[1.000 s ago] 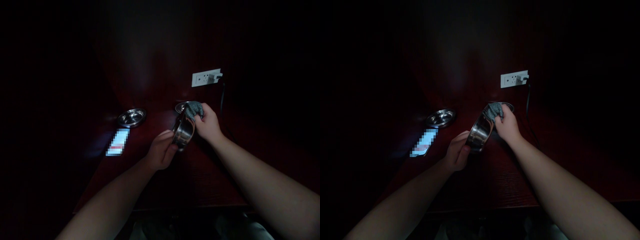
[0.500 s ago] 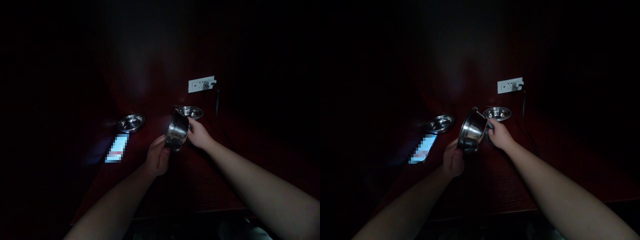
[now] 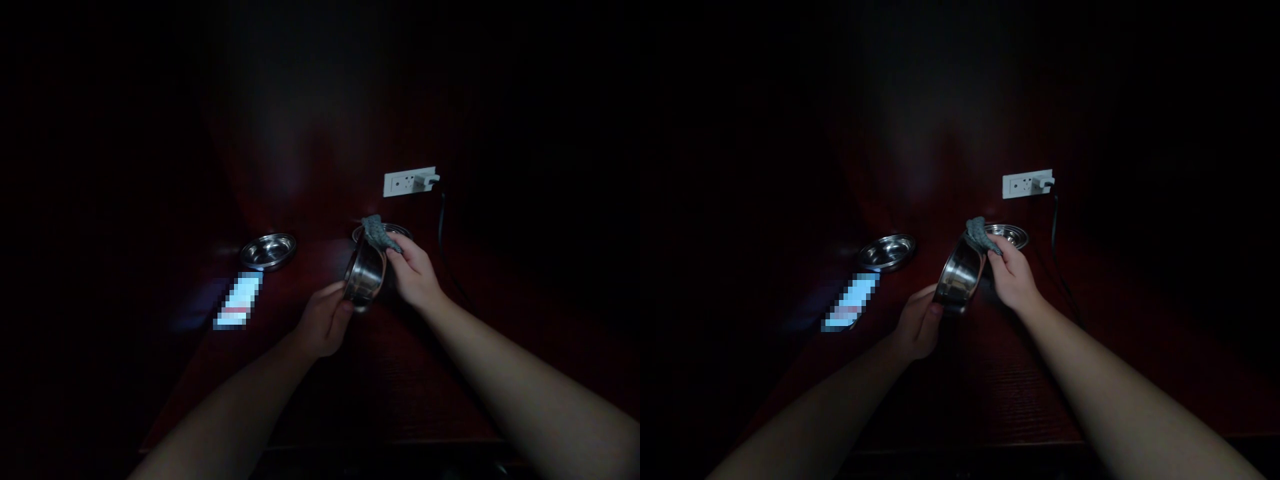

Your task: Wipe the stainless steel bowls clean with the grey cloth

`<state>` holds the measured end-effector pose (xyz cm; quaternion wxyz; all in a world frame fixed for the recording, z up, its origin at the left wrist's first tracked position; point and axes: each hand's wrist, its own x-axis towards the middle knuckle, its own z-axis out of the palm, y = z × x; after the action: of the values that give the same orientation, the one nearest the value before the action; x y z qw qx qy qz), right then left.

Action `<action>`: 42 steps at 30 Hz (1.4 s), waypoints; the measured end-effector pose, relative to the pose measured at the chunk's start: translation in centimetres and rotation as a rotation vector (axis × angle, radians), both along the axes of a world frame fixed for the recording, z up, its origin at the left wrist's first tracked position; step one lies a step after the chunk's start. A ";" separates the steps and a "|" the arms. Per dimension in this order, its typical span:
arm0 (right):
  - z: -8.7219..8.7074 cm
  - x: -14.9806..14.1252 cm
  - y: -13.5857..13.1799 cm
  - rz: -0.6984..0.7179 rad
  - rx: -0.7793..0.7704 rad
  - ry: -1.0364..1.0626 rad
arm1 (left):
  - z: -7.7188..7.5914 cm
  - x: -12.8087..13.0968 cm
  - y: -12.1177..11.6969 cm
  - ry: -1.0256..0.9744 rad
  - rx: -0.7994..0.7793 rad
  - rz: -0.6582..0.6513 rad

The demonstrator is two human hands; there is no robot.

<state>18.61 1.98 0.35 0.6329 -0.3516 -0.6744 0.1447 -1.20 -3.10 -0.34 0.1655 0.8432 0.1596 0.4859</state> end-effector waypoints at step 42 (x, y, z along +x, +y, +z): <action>1.1 -1.8 -4.1 0.122 0.310 -0.348 | -0.4 0.4 0.0 -0.121 -0.113 0.117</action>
<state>16.77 -2.16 1.48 0.5435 -0.2285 -0.8076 0.0145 -0.84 -3.13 -0.78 0.1934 0.7910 0.2254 0.5350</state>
